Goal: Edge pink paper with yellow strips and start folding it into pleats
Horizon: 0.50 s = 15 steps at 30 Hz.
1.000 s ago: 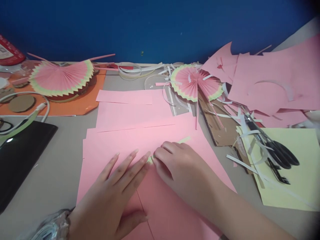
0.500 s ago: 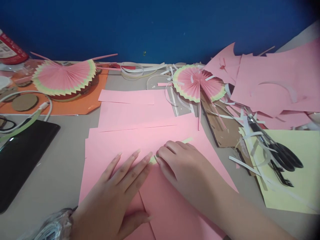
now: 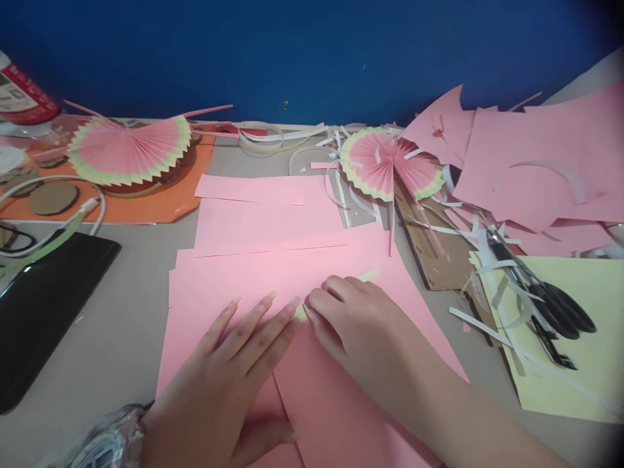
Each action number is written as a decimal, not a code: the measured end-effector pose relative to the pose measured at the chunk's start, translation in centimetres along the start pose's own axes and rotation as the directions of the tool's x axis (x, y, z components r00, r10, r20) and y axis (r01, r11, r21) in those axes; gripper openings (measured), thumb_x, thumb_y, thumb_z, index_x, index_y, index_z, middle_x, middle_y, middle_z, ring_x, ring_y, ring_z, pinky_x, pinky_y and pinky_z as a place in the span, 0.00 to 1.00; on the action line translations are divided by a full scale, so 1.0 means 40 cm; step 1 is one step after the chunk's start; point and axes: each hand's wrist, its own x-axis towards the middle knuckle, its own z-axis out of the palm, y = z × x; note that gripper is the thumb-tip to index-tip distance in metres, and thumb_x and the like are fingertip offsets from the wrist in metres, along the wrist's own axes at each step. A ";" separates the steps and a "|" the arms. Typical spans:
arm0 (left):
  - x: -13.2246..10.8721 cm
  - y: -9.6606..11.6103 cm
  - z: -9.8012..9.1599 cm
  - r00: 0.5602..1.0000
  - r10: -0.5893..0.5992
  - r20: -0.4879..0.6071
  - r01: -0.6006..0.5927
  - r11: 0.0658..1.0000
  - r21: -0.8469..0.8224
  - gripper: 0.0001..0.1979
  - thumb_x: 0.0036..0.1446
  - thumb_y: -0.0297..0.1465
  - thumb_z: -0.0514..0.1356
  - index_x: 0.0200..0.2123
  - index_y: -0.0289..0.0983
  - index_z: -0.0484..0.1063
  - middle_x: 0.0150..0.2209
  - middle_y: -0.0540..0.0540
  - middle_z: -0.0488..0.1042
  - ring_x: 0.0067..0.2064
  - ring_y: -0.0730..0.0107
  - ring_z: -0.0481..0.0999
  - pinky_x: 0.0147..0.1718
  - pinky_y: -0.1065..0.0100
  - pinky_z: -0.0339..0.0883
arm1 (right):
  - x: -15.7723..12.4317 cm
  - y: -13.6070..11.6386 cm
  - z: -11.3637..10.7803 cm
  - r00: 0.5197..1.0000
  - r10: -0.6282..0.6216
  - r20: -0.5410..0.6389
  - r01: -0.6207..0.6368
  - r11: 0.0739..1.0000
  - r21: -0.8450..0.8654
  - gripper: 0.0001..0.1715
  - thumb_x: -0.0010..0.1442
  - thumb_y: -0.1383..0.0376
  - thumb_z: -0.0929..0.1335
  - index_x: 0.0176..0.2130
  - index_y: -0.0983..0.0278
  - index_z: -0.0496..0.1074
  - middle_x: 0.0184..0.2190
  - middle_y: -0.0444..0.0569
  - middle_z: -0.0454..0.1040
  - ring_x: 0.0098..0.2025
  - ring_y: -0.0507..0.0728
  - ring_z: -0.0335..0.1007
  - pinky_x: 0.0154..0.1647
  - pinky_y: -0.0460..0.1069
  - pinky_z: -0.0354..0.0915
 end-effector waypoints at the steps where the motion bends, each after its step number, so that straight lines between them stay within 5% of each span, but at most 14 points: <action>1: 0.000 0.000 -0.002 1.000 -0.002 0.008 0.002 1.000 -0.003 0.39 0.57 0.51 0.48 0.63 0.31 0.49 0.66 0.43 0.47 0.65 0.53 0.47 0.61 0.54 0.33 | 0.000 0.000 0.000 1.000 -0.003 -0.002 0.003 1.000 -0.005 0.10 0.56 0.75 0.62 0.27 0.63 0.64 0.27 0.43 0.63 0.28 0.52 0.55 0.31 0.48 0.48; 10: 0.026 0.016 -0.033 0.993 -0.099 0.069 0.098 0.995 0.015 0.38 0.57 0.53 0.45 0.64 0.37 0.47 0.66 0.48 0.46 0.65 0.56 0.48 0.61 0.54 0.33 | 0.006 -0.005 -0.004 0.999 -0.043 -0.028 0.040 0.996 -0.075 0.11 0.59 0.72 0.61 0.26 0.64 0.66 0.25 0.44 0.62 0.26 0.51 0.52 0.28 0.48 0.45; 15: 0.029 0.047 -0.015 0.980 -0.197 -0.041 0.199 0.978 0.062 0.43 0.54 0.55 0.47 0.62 0.27 0.51 0.65 0.35 0.47 0.65 0.49 0.47 0.60 0.50 0.36 | 0.009 -0.006 -0.007 0.999 -0.050 -0.021 0.047 0.994 -0.103 0.08 0.58 0.72 0.62 0.28 0.63 0.67 0.26 0.44 0.64 0.27 0.51 0.55 0.28 0.47 0.46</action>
